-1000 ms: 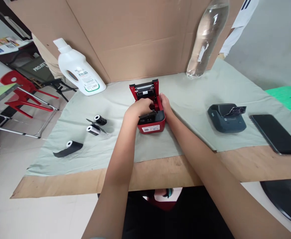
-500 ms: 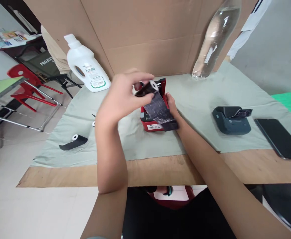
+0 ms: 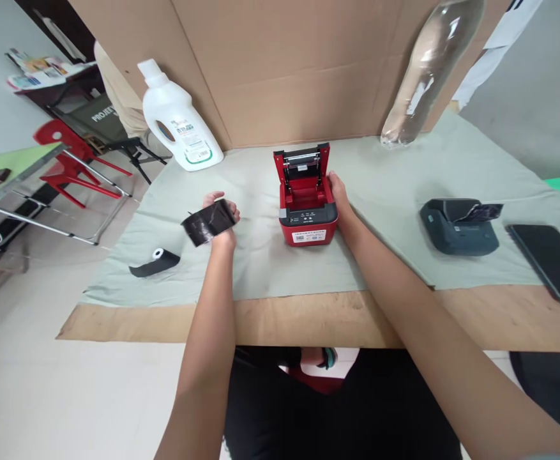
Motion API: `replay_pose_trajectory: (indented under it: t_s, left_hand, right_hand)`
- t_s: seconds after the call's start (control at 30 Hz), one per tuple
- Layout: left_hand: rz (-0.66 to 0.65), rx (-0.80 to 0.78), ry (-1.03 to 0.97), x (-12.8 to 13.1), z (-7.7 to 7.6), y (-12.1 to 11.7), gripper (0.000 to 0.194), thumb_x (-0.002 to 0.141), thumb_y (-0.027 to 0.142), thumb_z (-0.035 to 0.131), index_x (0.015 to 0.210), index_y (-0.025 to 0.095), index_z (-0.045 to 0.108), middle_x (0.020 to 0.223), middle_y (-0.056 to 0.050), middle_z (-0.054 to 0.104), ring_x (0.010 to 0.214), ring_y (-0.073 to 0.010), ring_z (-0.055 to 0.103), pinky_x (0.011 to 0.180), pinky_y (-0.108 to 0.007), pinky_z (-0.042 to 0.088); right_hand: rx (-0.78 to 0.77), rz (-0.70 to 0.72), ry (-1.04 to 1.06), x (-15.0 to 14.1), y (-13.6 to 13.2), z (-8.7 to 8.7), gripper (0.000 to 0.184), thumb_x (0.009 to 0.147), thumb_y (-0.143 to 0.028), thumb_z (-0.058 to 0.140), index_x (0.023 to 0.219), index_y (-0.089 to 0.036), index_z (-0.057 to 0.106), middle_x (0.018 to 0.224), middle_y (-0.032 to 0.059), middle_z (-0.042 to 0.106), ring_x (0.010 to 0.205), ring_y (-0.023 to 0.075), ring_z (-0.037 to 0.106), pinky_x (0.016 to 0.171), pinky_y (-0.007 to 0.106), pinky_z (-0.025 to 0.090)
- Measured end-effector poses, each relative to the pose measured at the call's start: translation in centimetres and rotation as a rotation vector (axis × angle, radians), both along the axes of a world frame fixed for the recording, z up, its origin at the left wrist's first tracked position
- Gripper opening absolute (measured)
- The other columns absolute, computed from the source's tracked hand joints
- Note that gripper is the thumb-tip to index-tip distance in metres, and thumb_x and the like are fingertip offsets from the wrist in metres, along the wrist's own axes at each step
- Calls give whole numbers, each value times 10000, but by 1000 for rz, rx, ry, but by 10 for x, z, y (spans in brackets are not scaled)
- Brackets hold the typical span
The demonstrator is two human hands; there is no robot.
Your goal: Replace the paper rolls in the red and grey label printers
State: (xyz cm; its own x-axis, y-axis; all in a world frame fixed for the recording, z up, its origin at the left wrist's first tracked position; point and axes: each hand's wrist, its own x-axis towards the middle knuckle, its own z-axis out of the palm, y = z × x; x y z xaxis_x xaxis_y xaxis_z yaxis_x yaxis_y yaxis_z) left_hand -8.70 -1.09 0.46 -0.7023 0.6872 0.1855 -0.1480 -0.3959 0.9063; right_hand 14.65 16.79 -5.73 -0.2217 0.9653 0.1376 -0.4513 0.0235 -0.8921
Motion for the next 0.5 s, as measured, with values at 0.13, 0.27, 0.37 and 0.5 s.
replay_pose_trajectory:
  t_s: [0.13, 0.27, 0.37, 0.5]
  left_hand:
    - [-8, -20, -14, -5, -8, -1, 296, 870, 405, 701, 1027, 268, 491, 728, 44, 639, 547, -163, 631, 554, -299, 563]
    - [3, -30, 59, -15, -17, 4, 540, 751, 284, 859, 1196, 271, 552, 964, -3, 715, 780, -197, 755, 804, -389, 661]
    - [27, -77, 217, -21, -19, 7, 546, 682, 367, 942, 1122, 220, 655, 995, -43, 735, 930, -221, 774, 911, -368, 647]
    - [73, -71, 357, -27, -18, 6, 602, 680, 565, 947, 1037, 184, 646, 990, -70, 740, 955, -210, 747, 934, -347, 625]
  right_hand:
    - [14, -31, 24, -1, 1, 1, 511, 866, -809, 692, 789, -314, 588, 739, 2, 716, 941, 273, 726, 823, 424, 616]
    - [15, -71, 14, -3, -2, 2, 513, 882, -807, 678, 793, -307, 606, 740, 12, 710, 921, 276, 722, 838, 437, 617]
    - [28, -133, -8, -3, -5, 3, 528, 907, -803, 650, 773, -294, 604, 744, 18, 701, 915, 273, 721, 856, 442, 617]
    - [19, -70, -28, 1, 0, 0, 531, 919, -794, 642, 787, -281, 617, 762, 22, 711, 948, 274, 729, 885, 441, 620]
